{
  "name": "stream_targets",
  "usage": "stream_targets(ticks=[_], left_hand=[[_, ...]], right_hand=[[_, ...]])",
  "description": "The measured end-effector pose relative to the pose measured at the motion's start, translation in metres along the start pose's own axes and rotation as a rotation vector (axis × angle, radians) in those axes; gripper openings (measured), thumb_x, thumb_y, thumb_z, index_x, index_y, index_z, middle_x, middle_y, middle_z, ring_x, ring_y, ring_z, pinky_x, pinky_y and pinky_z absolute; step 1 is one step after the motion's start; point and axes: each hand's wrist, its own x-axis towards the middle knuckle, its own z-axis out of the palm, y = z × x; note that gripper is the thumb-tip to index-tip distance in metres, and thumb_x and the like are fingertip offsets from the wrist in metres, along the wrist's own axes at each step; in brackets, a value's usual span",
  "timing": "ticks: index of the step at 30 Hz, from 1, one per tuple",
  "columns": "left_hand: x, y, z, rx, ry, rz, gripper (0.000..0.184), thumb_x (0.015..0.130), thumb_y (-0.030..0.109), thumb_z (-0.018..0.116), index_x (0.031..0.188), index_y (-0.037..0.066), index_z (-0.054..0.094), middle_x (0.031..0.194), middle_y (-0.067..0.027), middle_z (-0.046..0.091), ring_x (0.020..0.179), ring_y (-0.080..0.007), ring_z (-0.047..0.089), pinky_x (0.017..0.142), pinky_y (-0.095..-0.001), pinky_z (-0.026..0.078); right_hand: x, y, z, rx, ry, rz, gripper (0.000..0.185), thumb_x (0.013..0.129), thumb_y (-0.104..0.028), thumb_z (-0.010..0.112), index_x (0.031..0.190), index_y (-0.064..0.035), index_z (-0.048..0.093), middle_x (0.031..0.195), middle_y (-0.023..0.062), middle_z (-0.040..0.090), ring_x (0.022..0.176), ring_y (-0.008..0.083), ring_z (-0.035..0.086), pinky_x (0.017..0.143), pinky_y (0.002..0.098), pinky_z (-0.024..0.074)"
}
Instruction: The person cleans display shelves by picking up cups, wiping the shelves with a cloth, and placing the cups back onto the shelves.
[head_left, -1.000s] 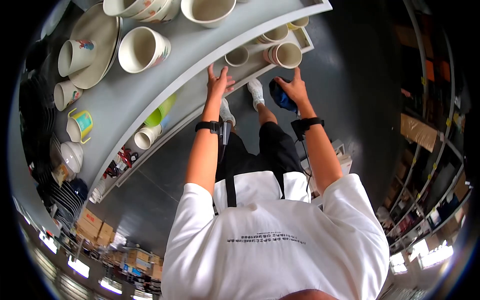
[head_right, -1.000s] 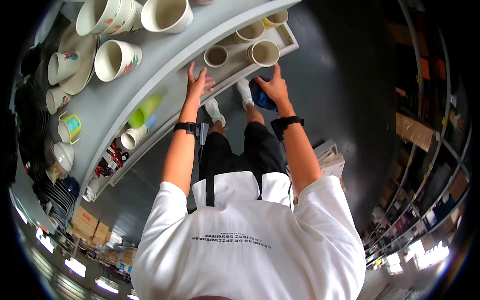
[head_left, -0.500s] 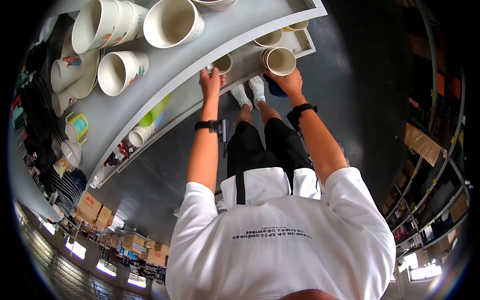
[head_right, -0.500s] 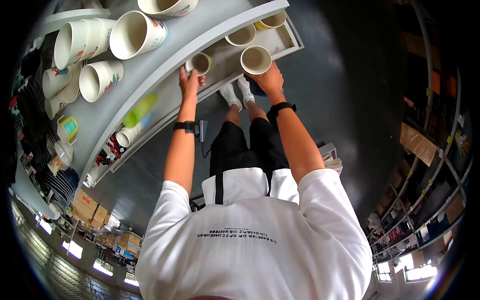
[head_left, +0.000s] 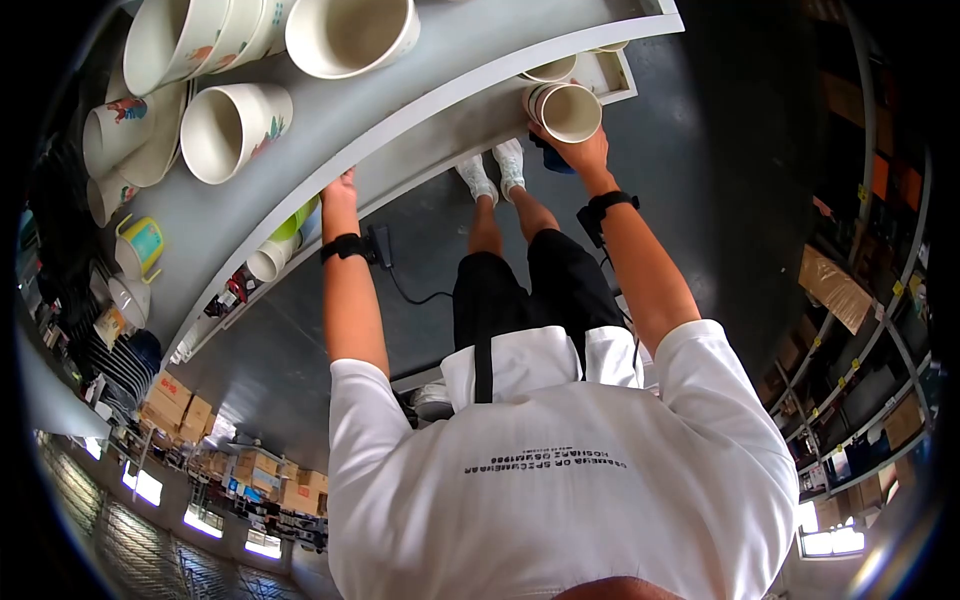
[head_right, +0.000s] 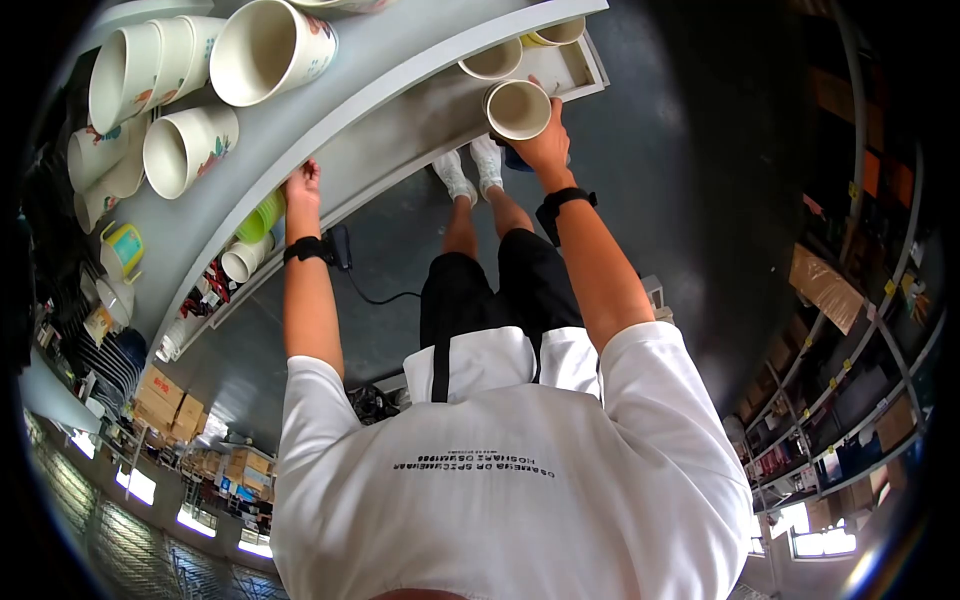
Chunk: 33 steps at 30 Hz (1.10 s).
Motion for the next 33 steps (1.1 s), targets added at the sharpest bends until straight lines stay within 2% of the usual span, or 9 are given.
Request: stream_targets(ticks=[2, 4, 12, 18, 23, 28, 30, 32, 33], left_hand=[[0.006, -0.006, -0.007, -0.055, 0.031, 0.009, 0.011, 0.100, 0.017, 0.056, 0.103, 0.008, 0.060, 0.091, -0.0054, 0.061, 0.076, -0.0143, 0.057, 0.064, -0.0252, 0.051], [0.010, -0.009, -0.002, -0.013, -0.011, -0.006, 0.012, 0.101, 0.016, 0.053, 0.109, 0.010, 0.059, 0.093, -0.0040, 0.060, 0.077, -0.0143, 0.057, 0.064, -0.0247, 0.050], [-0.154, -0.011, 0.052, -0.051, 0.110, 0.097, 0.040, 0.092, 0.029, 0.065, 0.125, 0.022, 0.044, 0.088, 0.0009, 0.041, 0.063, -0.0100, 0.038, 0.052, -0.0255, 0.032], [-0.225, -0.085, 0.068, 0.440, -0.579, 0.400, 0.088, 0.075, 0.020, 0.085, 0.144, 0.021, 0.032, 0.122, -0.0059, 0.047, 0.104, -0.0160, 0.051, 0.077, -0.0324, 0.049], [-0.234, -0.094, 0.089, 0.808, -0.868, 0.630, 0.116, 0.067, 0.012, 0.090, 0.157, 0.017, 0.017, 0.151, -0.0111, 0.033, 0.135, -0.0286, 0.041, 0.096, -0.0432, 0.052], [-0.197, -0.095, 0.065, 0.707, -0.945, 0.687, 0.117, 0.065, 0.011, 0.092, 0.156, 0.013, 0.020, 0.155, -0.0111, 0.030, 0.138, -0.0311, 0.040, 0.108, -0.0537, 0.045], [-0.185, -0.088, 0.055, 0.787, -0.809, 0.857, 0.102, 0.064, 0.013, 0.092, 0.149, 0.005, 0.037, 0.142, -0.0148, 0.047, 0.131, -0.0313, 0.048, 0.105, -0.0408, 0.047], [-0.159, -0.090, 0.040, 0.400, -0.828, 0.379, 0.099, 0.072, 0.005, 0.087, 0.153, 0.010, 0.030, 0.149, -0.0115, 0.044, 0.137, -0.0254, 0.044, 0.108, -0.0470, 0.046], [-0.159, -0.076, 0.026, 0.560, -0.787, 0.597, 0.096, 0.073, 0.005, 0.086, 0.152, 0.007, 0.031, 0.144, -0.0119, 0.049, 0.132, -0.0245, 0.049, 0.106, -0.0425, 0.046]], right_hand=[[-0.004, 0.005, 0.003, -0.005, 0.016, -0.031, 0.091, 0.068, -0.055, 0.086, 0.142, -0.0160, 0.050, 0.142, 0.0105, 0.054, 0.119, 0.0280, 0.062, 0.094, 0.0415, 0.0519], [-0.001, 0.001, 0.003, 0.079, 0.024, -0.061, 0.097, 0.065, -0.051, 0.088, 0.148, -0.0303, 0.043, 0.132, 0.0108, 0.050, 0.108, 0.0399, 0.064, 0.088, 0.0484, 0.0533], [-0.003, 0.011, 0.008, 0.057, 0.040, -0.032, 0.082, 0.065, -0.054, 0.087, 0.128, -0.0098, 0.056, 0.123, 0.0118, 0.058, 0.109, 0.0397, 0.063, 0.088, 0.0468, 0.0519], [-0.011, 0.002, 0.013, 0.038, 0.088, -0.117, 0.073, 0.072, -0.036, 0.084, 0.137, -0.0260, 0.054, 0.118, 0.0084, 0.060, 0.104, 0.0400, 0.064, 0.087, 0.0464, 0.0523], [-0.024, -0.019, 0.018, 0.061, -0.006, -0.258, 0.072, 0.076, -0.031, 0.079, 0.141, -0.0303, 0.049, 0.122, 0.0077, 0.059, 0.104, 0.0399, 0.064, 0.085, 0.0469, 0.0527], [-0.039, -0.072, 0.034, -0.058, -0.162, -0.240, 0.060, 0.081, -0.030, 0.070, 0.138, -0.0281, 0.051, 0.125, 0.0118, 0.058, 0.096, 0.0400, 0.067, 0.080, 0.0492, 0.0553], [-0.050, -0.102, 0.044, -0.085, -0.213, -0.260, 0.056, 0.082, -0.029, 0.069, 0.136, -0.0274, 0.053, 0.123, 0.0117, 0.059, 0.095, 0.0373, 0.068, 0.080, 0.0473, 0.0558], [-0.051, -0.105, 0.081, -0.091, -0.179, -0.396, 0.053, 0.084, -0.028, 0.067, 0.135, -0.0283, 0.055, 0.123, 0.0114, 0.059, 0.093, 0.0345, 0.069, 0.079, 0.0454, 0.0563], [-0.053, -0.116, 0.088, -0.026, -0.252, -0.419, 0.056, 0.085, -0.031, 0.066, 0.138, -0.0249, 0.049, 0.122, 0.0144, 0.058, 0.097, 0.0393, 0.067, 0.081, 0.0485, 0.0562]])
